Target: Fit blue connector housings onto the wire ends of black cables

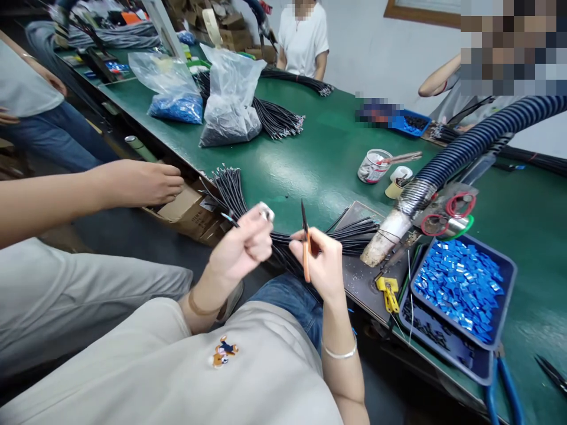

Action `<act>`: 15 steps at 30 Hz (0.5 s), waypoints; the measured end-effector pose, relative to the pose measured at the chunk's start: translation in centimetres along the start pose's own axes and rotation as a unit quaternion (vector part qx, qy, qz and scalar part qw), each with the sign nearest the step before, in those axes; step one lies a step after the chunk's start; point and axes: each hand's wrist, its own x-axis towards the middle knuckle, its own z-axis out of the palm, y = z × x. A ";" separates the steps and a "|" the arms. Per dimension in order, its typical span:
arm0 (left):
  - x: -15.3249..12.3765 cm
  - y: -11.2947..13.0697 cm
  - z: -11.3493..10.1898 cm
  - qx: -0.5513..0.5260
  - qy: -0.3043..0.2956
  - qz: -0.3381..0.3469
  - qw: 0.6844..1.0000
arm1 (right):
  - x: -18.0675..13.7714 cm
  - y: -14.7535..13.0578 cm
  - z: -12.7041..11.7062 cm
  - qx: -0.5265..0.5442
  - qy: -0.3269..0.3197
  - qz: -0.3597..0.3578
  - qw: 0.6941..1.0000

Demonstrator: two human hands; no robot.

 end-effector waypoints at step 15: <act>2.2 -5.2 -0.4 -0.044 -0.037 -0.103 0.993 | -7.5 0.6 -1.3 -0.062 0.062 -0.041 0.995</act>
